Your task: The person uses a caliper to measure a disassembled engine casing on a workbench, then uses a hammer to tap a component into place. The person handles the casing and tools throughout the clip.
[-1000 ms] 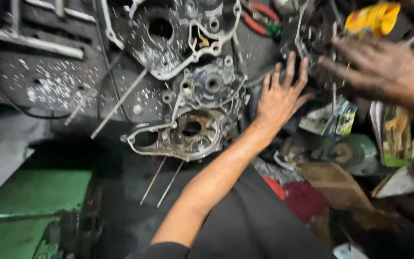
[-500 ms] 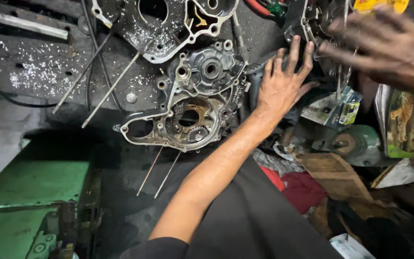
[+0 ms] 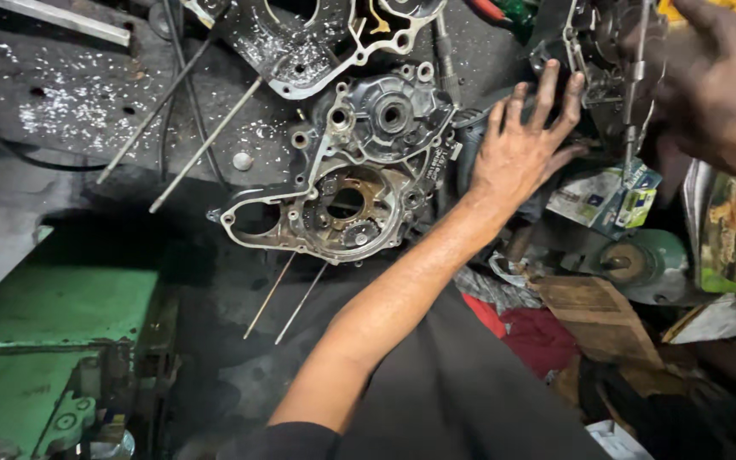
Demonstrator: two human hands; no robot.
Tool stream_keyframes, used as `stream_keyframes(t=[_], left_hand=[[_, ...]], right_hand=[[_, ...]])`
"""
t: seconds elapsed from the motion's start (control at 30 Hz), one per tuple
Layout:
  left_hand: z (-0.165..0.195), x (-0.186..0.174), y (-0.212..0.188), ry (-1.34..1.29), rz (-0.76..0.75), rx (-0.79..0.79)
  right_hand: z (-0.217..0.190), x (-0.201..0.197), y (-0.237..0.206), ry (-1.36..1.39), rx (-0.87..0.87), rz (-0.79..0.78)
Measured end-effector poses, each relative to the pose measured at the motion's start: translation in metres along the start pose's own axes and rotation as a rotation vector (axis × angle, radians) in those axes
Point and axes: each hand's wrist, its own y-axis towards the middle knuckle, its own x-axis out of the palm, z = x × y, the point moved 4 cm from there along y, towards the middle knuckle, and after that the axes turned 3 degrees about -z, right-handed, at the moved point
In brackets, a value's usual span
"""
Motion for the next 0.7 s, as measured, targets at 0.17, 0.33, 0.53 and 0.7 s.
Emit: stream_keyframes(t=[0.17,0.33,0.53,0.7], left_hand=[[0.002,-0.001,-0.001,-0.012,0.022,-0.003],[0.002,0.002,-0.002,0.046,-0.065,-0.007],[0.002,-0.006,0.0,-0.014,0.034,0.005],[0.004,-0.004,0.0,-0.024,-0.013,0.001]], right_hand=[[-0.018,-0.019,-0.004,-0.79,-0.88,0.254],[-0.008,0.004,0.011,-0.115,0.117,-0.422],[-0.005,0.011,0.008,0.773,0.502,-0.125],[-0.016,-0.02,0.005,0.617,-0.077,0.209]])
